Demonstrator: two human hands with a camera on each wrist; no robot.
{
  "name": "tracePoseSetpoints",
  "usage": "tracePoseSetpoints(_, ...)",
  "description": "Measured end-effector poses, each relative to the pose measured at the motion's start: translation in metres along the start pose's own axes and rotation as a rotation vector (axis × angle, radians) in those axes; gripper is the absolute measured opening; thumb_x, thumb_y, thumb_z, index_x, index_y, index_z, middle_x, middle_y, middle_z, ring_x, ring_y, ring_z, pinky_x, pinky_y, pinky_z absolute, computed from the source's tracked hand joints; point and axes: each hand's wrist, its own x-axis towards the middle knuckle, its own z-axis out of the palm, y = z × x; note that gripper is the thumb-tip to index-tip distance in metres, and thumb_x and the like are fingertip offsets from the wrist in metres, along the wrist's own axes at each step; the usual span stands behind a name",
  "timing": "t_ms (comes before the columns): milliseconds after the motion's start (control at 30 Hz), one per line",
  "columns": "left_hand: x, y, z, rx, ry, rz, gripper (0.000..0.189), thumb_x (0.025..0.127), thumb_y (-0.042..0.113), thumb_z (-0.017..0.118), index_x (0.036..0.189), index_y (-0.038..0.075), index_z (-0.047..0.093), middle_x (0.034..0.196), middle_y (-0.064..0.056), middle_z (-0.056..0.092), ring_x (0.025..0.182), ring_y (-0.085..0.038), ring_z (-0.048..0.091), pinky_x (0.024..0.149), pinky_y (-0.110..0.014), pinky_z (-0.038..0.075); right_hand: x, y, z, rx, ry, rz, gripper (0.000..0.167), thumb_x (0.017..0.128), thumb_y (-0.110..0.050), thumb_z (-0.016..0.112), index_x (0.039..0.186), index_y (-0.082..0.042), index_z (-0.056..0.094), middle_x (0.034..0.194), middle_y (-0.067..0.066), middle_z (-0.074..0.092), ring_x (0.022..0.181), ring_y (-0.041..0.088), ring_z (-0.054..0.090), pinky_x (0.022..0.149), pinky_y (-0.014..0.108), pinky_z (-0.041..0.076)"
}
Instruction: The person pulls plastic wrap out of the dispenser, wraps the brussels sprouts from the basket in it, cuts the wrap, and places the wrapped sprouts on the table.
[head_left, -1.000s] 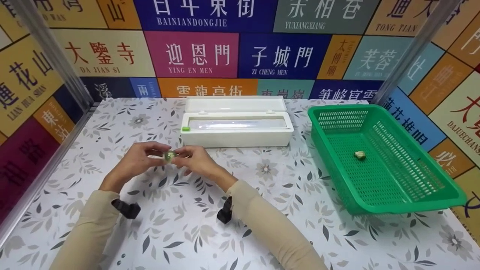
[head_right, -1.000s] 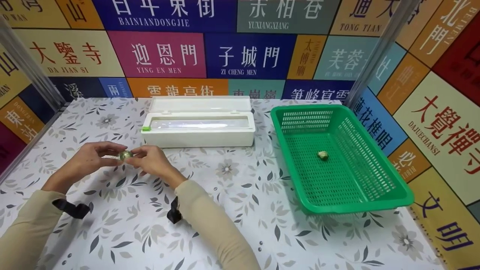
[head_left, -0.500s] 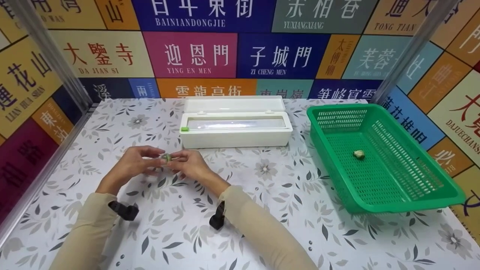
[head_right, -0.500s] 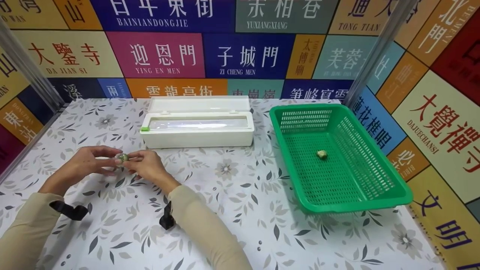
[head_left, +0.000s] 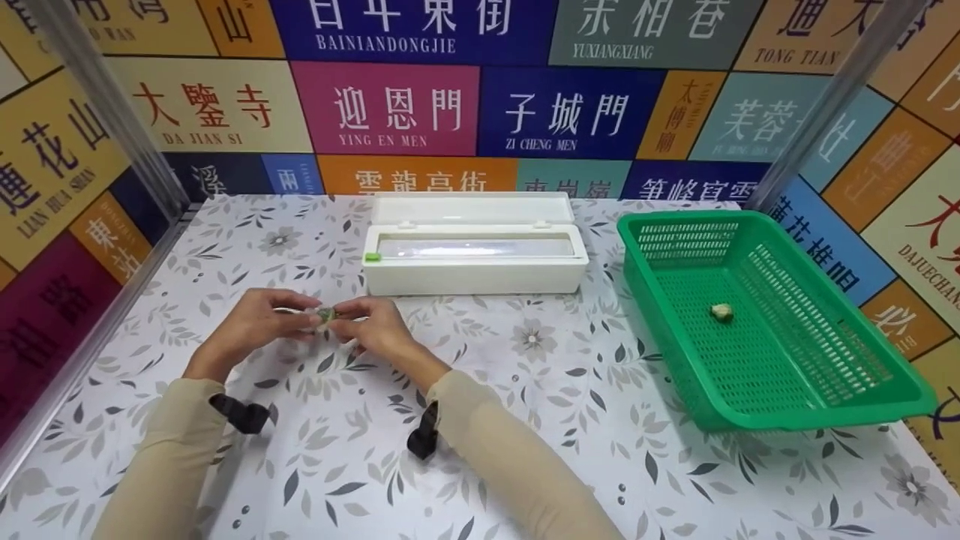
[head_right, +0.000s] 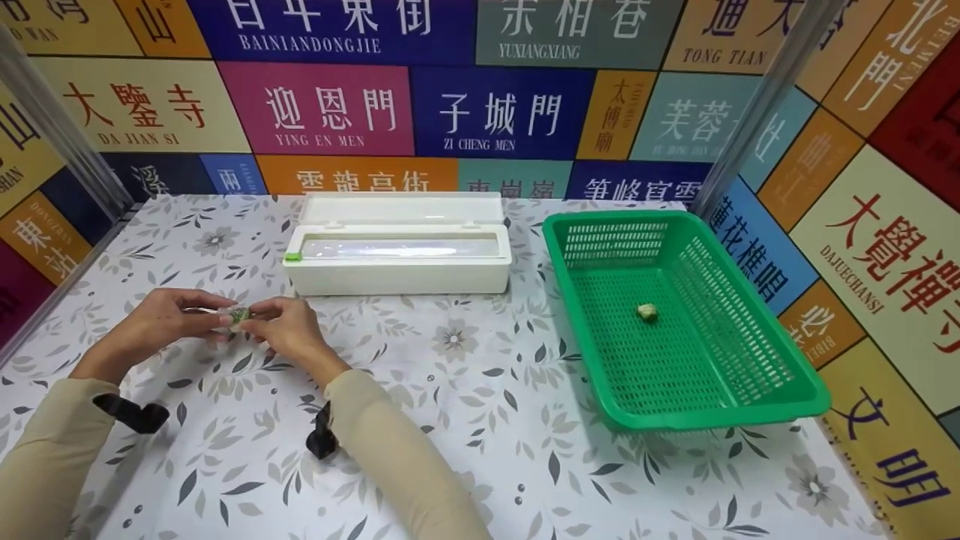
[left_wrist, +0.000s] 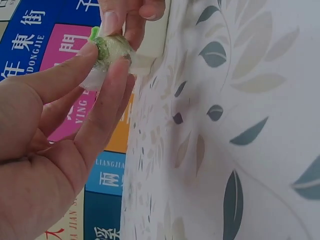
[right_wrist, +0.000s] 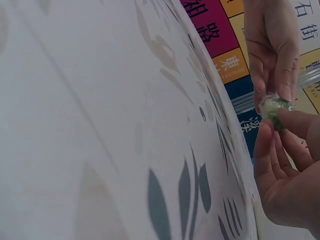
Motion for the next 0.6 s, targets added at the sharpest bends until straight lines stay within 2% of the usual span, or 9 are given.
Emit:
tracePoseSetpoints(100,-0.001,-0.002,-0.004,-0.006,-0.012,-0.007,0.043,0.092,0.014,0.073,0.127,-0.008,0.063,0.120,-0.020,0.070,0.084,-0.018,0.076,0.081,-0.035,0.065,0.001,0.000,0.005,0.019,0.013,0.041,0.020,0.087,-0.011,0.077,0.107,-0.010,0.076,0.093,0.004,0.077,0.061,0.012,0.067,0.041,0.021,0.050)
tracePoseSetpoints(200,-0.003,-0.008,-0.007,0.008,-0.022,-0.017,0.042,0.093,0.013,0.071,0.129,-0.008,0.062,0.119,-0.023,0.070,0.083,-0.019,0.076,0.080,-0.035,0.065,0.003,0.003,0.009,0.049,-0.008,0.089,0.019,0.088,-0.007,0.076,0.107,-0.010,0.076,0.092,0.004,0.077,0.057,0.010,0.065,0.041,0.021,0.050)
tracePoseSetpoints(400,-0.003,-0.020,-0.010,0.124,-0.006,-0.001,0.041,0.093,0.017,0.072,0.127,-0.005,0.065,0.125,-0.029,0.066,0.082,-0.012,0.073,0.074,-0.027,0.064,0.003,0.007,0.012,0.066,-0.071,0.146,0.024,0.091,-0.005,0.071,0.115,-0.008,0.074,0.089,0.011,0.077,0.056,0.012,0.064,0.043,0.020,0.052)
tracePoseSetpoints(600,-0.001,-0.025,-0.015,0.134,-0.018,-0.082,0.045,0.094,0.019,0.071,0.132,-0.003,0.062,0.135,-0.032,0.058,0.084,-0.010,0.072,0.076,-0.026,0.064,0.002,0.006,0.008,0.087,-0.129,0.179,0.027,0.094,-0.009,0.068,0.121,-0.005,0.070,0.091,0.021,0.076,0.056,0.013,0.065,0.045,0.021,0.053)
